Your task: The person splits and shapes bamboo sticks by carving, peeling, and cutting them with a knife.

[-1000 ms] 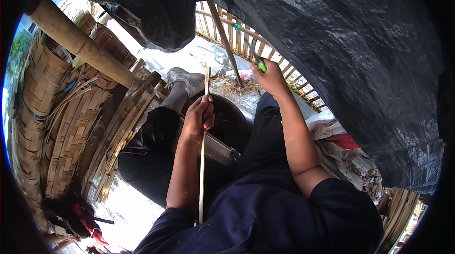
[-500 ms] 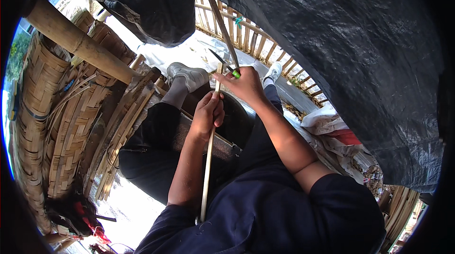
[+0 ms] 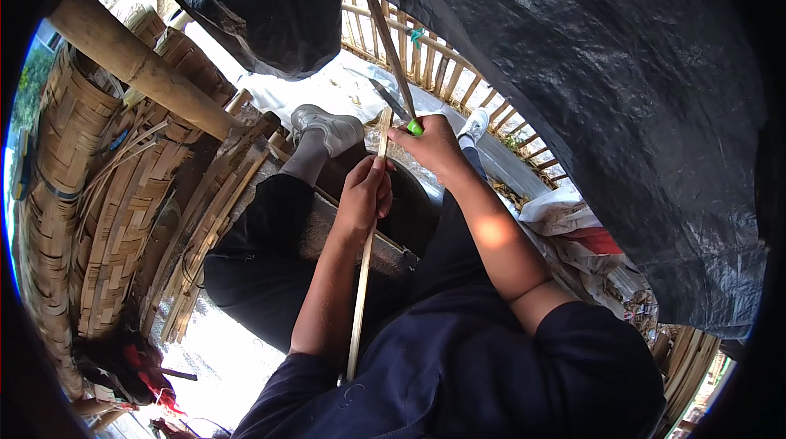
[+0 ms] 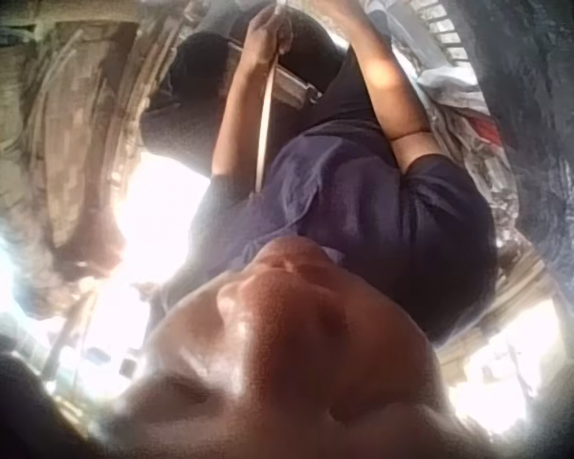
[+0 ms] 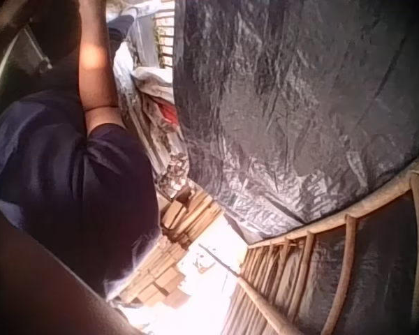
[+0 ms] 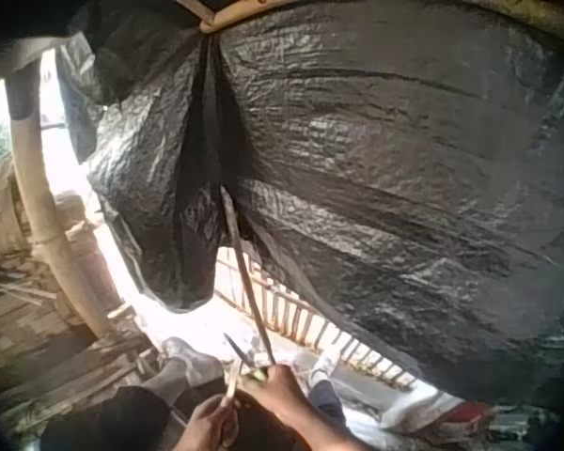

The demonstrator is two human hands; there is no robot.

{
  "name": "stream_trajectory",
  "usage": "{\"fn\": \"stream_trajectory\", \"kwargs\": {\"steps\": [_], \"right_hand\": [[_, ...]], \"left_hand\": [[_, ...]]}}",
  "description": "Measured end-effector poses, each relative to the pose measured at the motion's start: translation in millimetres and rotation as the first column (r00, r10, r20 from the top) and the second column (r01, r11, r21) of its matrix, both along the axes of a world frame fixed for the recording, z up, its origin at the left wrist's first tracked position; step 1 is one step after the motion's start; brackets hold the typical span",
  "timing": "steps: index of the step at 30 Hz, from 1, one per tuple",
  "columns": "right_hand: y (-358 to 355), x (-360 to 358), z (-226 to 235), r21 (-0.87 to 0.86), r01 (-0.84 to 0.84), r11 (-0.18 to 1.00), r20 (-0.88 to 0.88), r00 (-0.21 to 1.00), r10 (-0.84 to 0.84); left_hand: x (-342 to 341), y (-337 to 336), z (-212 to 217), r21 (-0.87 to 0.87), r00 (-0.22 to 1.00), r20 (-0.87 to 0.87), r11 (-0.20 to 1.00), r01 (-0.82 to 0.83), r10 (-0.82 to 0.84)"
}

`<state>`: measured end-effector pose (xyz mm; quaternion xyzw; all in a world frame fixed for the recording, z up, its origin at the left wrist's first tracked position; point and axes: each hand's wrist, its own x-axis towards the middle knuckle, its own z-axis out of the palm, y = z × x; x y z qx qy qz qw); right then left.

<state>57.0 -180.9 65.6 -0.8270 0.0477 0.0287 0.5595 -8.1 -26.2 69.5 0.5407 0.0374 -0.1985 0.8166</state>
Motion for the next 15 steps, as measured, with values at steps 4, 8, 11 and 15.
{"fn": "stream_trajectory", "kwargs": {"steps": [4, 8, 11, 15], "right_hand": [[-2.3, -5.6, 12.0, 0.098, -0.057, 0.994, -0.012, 0.998, 0.058], [-4.5, -5.2, 12.5, 0.097, -0.158, 0.983, 0.028, 0.987, 0.156], [-7.9, -3.4, 9.5, 0.08, -0.171, 0.982, 0.04, 0.985, 0.168], [-14.6, 1.6, 4.9, 0.123, -0.117, 0.986, 0.06, 0.992, 0.11]], "left_hand": [[1.4, 6.0, -2.1, -0.008, 1.0, -0.004, 1.0, 0.001, -0.001], [1.6, 5.9, -0.9, -0.027, 1.0, -0.013, 1.0, 0.008, -0.009], [2.2, 5.2, -1.2, -0.068, 0.999, -0.033, 0.997, 0.022, -0.024], [2.4, 5.8, 0.5, -0.12, 0.997, -0.057, 0.992, 0.049, -0.056]]}}
